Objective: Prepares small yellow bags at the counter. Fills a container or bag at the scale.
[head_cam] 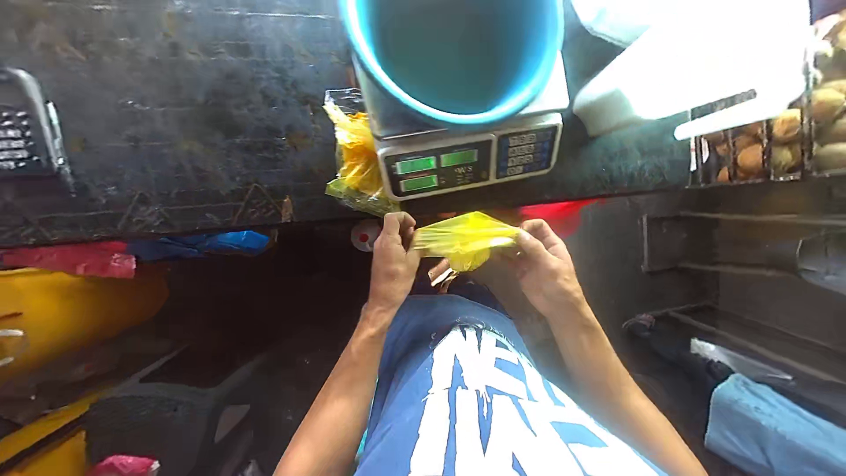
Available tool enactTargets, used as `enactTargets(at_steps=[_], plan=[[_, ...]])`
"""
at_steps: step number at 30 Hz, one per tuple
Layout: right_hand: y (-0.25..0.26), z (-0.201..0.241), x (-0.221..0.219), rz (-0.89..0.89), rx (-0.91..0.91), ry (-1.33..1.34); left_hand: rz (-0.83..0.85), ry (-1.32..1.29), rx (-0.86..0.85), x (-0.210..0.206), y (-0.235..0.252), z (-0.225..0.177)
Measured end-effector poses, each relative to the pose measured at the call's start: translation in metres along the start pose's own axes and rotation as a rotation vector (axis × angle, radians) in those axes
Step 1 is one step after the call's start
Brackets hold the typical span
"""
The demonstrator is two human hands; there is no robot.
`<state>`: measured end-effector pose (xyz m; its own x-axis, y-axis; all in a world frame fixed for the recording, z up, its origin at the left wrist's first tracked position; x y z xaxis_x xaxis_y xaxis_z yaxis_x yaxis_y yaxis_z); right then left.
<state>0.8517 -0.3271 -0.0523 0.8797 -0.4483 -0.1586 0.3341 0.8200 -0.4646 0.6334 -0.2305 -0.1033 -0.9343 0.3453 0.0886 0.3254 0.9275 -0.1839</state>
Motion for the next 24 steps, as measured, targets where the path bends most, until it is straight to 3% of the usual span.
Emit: enactTargets(at_steps=[3,7,9,11,13,14,16,17,19,22,24], plan=[[0.009,0.004,-0.046,0.215,-0.07,0.174,-0.105,-0.06,0.107,0.041,-0.005,0.01],[0.014,-0.005,-0.086,0.499,-0.077,0.103,-0.347,-0.897,0.242,0.068,-0.013,0.006],[0.016,-0.011,-0.094,0.595,0.065,-0.21,-0.386,-1.222,0.295,0.076,-0.017,0.0],[0.021,-0.006,-0.104,0.711,0.312,-0.686,-0.418,-1.337,0.312,0.082,-0.02,-0.006],[0.026,0.0,-0.118,0.77,0.459,-0.991,-0.415,-1.175,0.279,0.086,-0.022,-0.014],[0.027,0.002,-0.12,0.762,0.481,-1.053,-0.381,-0.974,0.238,0.087,-0.024,-0.016],[0.033,0.005,-0.106,0.627,0.448,-1.07,-0.238,-0.46,0.143,0.087,-0.031,-0.017],[0.035,0.004,-0.088,0.468,0.409,-1.042,-0.15,-0.24,0.136,0.087,-0.037,-0.017],[0.046,0.005,-0.03,0.077,0.281,-0.971,-0.075,-0.047,0.149,0.084,-0.053,-0.013],[0.086,0.019,0.074,-0.283,0.179,-0.948,-0.372,-0.145,0.039,0.096,-0.061,-0.008],[0.116,0.031,0.121,-0.24,0.143,-1.012,-0.706,-0.273,0.0,0.113,-0.047,-0.022]])
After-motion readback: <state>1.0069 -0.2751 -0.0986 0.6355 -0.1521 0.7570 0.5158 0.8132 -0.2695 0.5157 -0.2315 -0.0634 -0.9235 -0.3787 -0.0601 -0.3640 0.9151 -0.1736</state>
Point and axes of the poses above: each hand's wrist, its own y-axis towards the middle knuckle, its own x-axis out of the back of the hand, z = x × y, the point moved 1 cm from there along y, towards the middle knuckle, and after that the axes turned 14 degrees about -y, right-handed, at the moved point
